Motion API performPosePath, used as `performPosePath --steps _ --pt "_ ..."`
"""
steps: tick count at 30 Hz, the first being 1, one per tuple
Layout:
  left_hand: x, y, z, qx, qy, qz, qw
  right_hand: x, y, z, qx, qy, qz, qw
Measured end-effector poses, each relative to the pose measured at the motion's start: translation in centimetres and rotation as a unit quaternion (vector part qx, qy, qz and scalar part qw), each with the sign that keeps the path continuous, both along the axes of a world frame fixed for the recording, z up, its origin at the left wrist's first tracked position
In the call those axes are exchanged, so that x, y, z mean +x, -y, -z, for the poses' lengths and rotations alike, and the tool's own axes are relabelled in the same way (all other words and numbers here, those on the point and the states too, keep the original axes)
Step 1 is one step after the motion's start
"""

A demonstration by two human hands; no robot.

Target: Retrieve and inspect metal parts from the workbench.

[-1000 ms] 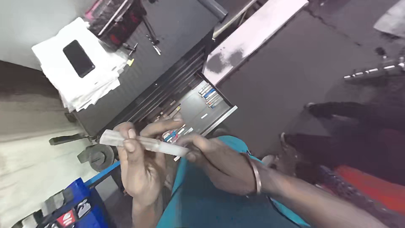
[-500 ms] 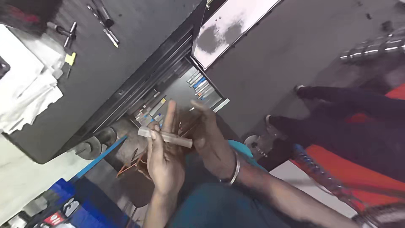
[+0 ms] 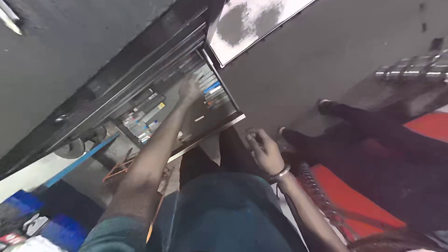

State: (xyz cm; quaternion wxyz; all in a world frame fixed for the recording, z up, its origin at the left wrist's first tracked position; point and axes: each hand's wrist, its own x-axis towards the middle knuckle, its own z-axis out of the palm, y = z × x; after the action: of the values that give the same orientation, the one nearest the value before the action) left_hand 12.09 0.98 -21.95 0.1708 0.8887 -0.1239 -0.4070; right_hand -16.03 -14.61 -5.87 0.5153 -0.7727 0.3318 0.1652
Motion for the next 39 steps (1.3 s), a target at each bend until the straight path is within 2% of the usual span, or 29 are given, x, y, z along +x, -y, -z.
performPosePath --steps 3,5,10,13,17,20,23,27,33,37,39 --pt "1.5 2.1 5.2 0.067 0.043 0.042 0.996 -3.5 1.7 0.6 -0.021 -0.06 0.008 0.998" --pt "0.8 3.4 5.8 0.071 0.064 0.049 0.994 -4.6 2.3 0.6 -0.029 -0.085 0.021 0.996" --pt "-1.3 3.1 4.6 -0.042 0.07 0.078 0.994 -3.6 2.3 0.9 -0.032 -0.077 -0.004 0.997" --pt "-1.3 1.8 4.0 -0.081 0.1 0.039 0.991 -2.0 2.4 0.7 -0.035 -0.056 -0.035 0.997" --pt "0.5 1.2 4.1 -0.034 0.116 0.002 0.993 -1.3 2.2 0.5 -0.033 -0.053 -0.033 0.998" --pt "1.3 1.9 4.2 0.028 0.111 0.031 0.993 -1.6 2.0 0.4 -0.044 -0.066 -0.051 0.996" --pt "1.7 2.4 4.4 0.035 0.122 0.04 0.991 -1.8 1.5 -0.1 -0.068 -0.085 -0.07 0.992" --pt "2.2 2.8 4.2 0.073 0.086 0.073 0.991 -1.9 1.2 -1.2 -0.077 -0.083 -0.079 0.99" --pt "2.9 2.1 2.1 0.097 0.033 0.132 0.986 -2.5 1.1 -2.1 -0.11 -0.067 -0.102 0.986" --pt "2.4 -0.1 1.1 0.077 0.033 0.076 0.994 -2.1 0.8 -3.3 -0.126 -0.051 -0.097 0.986" --pt "1.3 -2.4 -1.0 0.016 0.019 -0.014 1.0 -1.1 0.2 -3.6 -0.098 -0.029 -0.086 0.991"
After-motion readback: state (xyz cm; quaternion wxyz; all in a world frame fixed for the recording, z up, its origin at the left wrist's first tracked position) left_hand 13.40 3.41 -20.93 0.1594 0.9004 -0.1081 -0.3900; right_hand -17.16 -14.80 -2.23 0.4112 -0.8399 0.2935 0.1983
